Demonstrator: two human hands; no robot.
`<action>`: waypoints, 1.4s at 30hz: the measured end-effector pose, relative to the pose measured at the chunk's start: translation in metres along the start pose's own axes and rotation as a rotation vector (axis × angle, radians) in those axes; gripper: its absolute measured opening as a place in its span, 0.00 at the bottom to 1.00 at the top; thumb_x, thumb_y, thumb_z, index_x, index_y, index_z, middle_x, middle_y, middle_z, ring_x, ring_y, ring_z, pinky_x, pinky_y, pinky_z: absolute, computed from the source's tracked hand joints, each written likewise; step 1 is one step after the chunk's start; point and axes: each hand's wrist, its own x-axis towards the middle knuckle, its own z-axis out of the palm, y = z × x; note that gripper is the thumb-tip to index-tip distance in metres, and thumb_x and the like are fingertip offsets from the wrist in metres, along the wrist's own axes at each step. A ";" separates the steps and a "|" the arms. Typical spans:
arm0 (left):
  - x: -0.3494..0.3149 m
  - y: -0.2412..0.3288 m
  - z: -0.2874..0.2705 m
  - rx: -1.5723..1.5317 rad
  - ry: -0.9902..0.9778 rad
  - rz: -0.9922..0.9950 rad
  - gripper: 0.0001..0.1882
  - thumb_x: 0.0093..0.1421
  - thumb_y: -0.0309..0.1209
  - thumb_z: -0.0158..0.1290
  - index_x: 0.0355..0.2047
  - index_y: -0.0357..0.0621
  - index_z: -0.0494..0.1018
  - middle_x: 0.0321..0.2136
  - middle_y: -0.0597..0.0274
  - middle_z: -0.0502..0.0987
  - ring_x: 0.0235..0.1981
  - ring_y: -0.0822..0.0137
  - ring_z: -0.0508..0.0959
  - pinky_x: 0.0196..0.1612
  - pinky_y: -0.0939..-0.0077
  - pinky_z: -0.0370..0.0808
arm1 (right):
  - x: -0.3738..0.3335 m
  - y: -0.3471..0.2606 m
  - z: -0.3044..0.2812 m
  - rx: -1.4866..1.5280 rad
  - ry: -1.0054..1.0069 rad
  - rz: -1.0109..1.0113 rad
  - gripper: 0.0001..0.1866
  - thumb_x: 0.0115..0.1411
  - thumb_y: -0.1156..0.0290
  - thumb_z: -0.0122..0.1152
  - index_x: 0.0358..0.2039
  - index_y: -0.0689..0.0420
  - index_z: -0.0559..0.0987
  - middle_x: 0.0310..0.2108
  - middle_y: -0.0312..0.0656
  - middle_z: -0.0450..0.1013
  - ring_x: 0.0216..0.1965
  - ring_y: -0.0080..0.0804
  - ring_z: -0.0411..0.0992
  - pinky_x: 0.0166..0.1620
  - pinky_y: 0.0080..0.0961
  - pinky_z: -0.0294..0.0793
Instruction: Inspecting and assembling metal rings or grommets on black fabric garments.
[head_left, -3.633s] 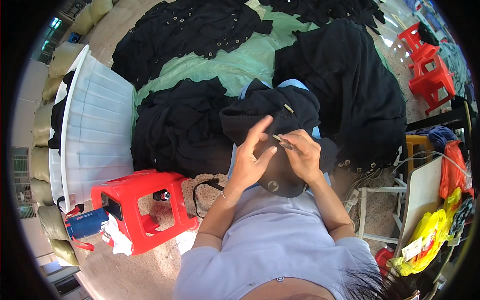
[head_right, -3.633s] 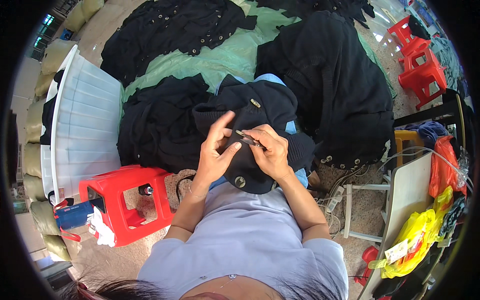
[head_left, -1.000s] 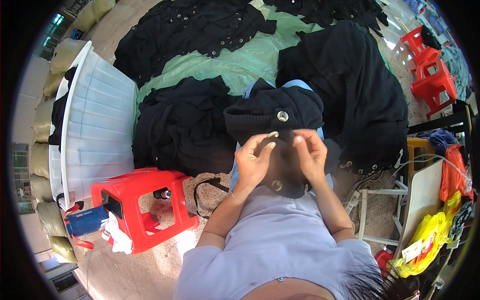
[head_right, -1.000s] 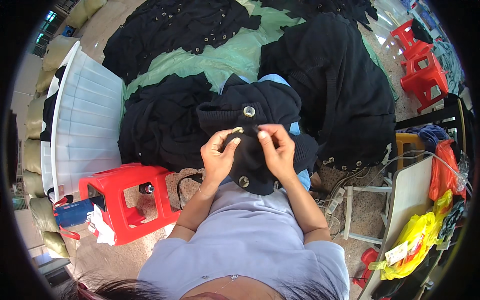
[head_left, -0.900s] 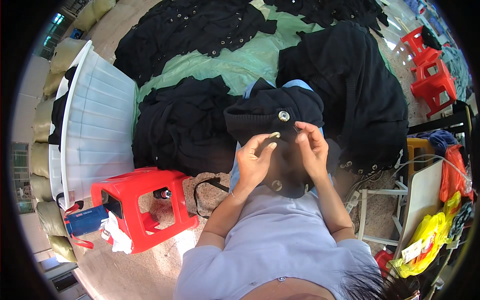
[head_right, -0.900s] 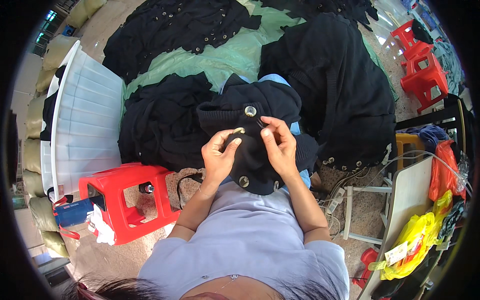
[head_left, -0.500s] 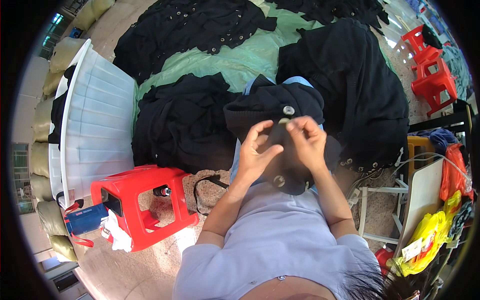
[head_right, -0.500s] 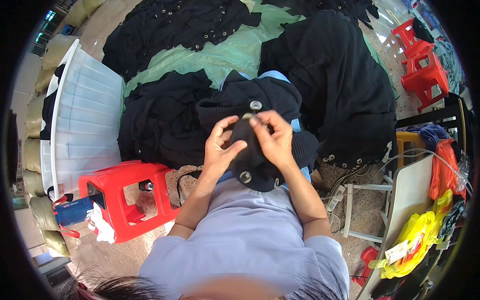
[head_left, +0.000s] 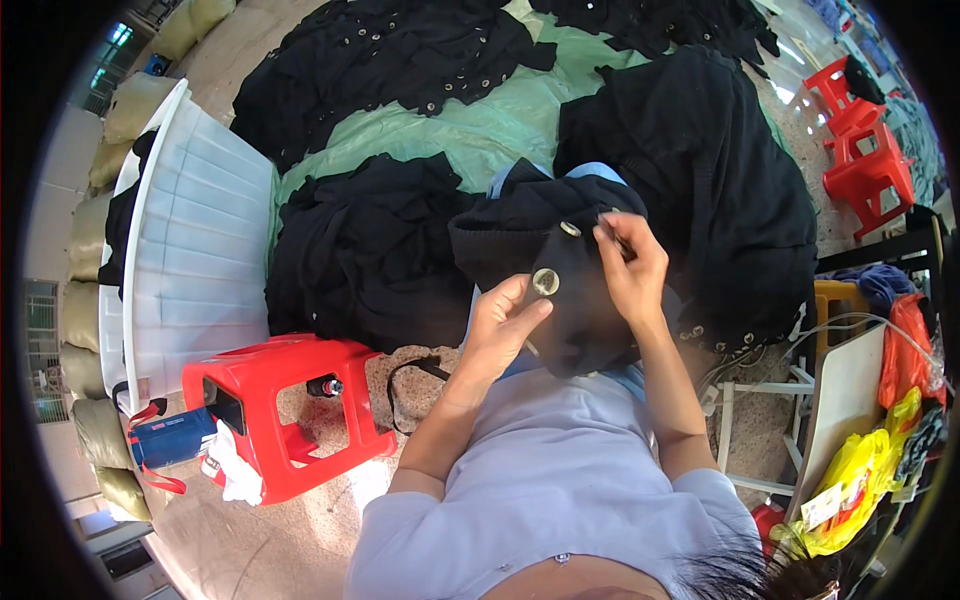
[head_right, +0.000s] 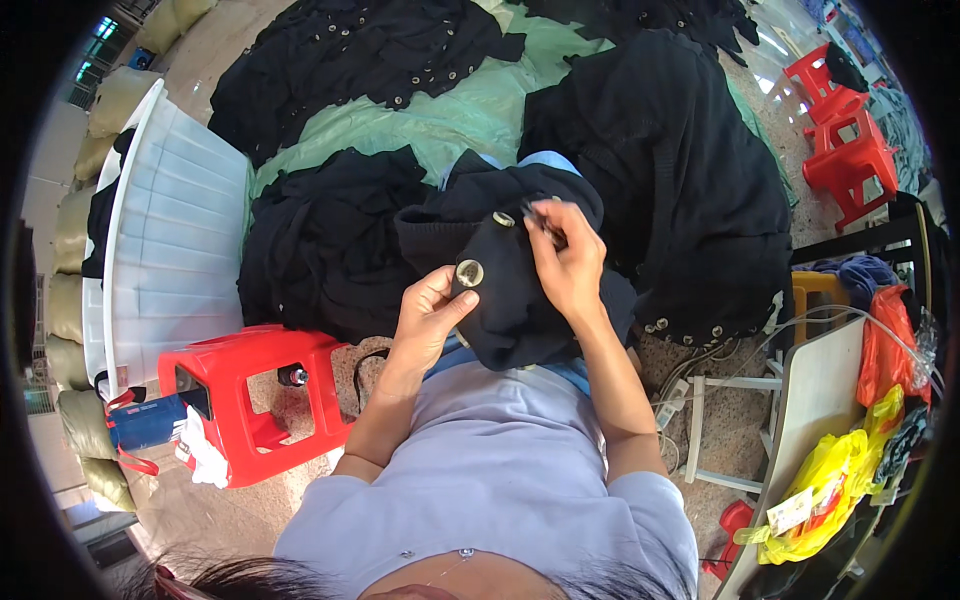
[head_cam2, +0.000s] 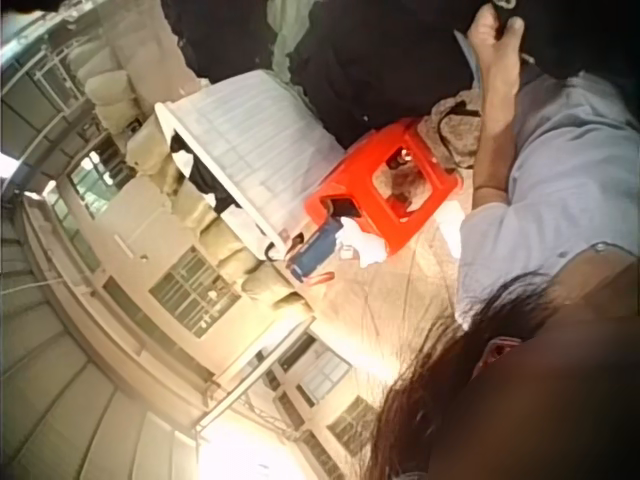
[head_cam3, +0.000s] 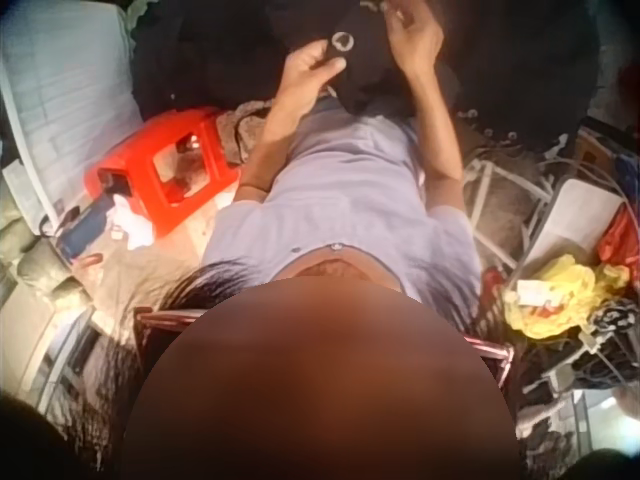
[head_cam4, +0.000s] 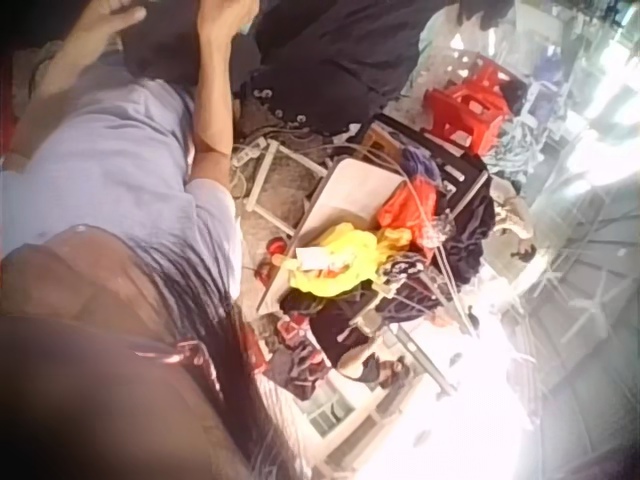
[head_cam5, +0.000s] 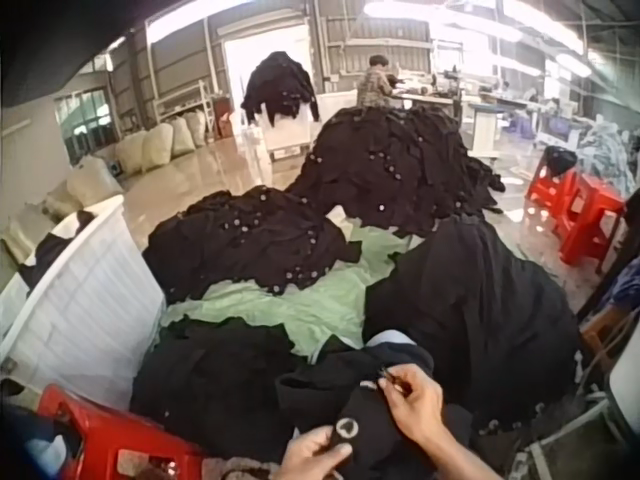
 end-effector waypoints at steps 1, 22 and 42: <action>-0.001 0.001 0.000 0.059 0.012 0.006 0.10 0.64 0.21 0.52 0.45 0.35 0.73 0.38 0.68 0.78 0.38 0.81 0.74 0.41 0.85 0.71 | -0.004 -0.009 -0.008 0.012 -0.085 -0.109 0.08 0.54 0.81 0.63 0.36 0.60 0.81 0.28 0.39 0.76 0.27 0.22 0.73 0.32 0.18 0.71; 0.002 -0.004 0.012 0.500 0.153 0.212 0.03 0.63 0.23 0.55 0.36 0.36 0.74 0.27 0.71 0.76 0.27 0.85 0.70 0.28 0.87 0.67 | -0.032 -0.042 -0.016 -0.212 -0.224 -0.457 0.10 0.51 0.72 0.70 0.32 0.59 0.79 0.25 0.40 0.75 0.24 0.36 0.76 0.26 0.26 0.73; 0.001 -0.009 0.006 0.468 0.125 0.184 0.04 0.64 0.23 0.54 0.37 0.35 0.74 0.29 0.72 0.76 0.30 0.85 0.69 0.31 0.88 0.67 | -0.027 -0.032 -0.020 0.001 -0.282 -0.322 0.17 0.50 0.73 0.72 0.40 0.60 0.79 0.30 0.42 0.76 0.27 0.29 0.76 0.29 0.22 0.73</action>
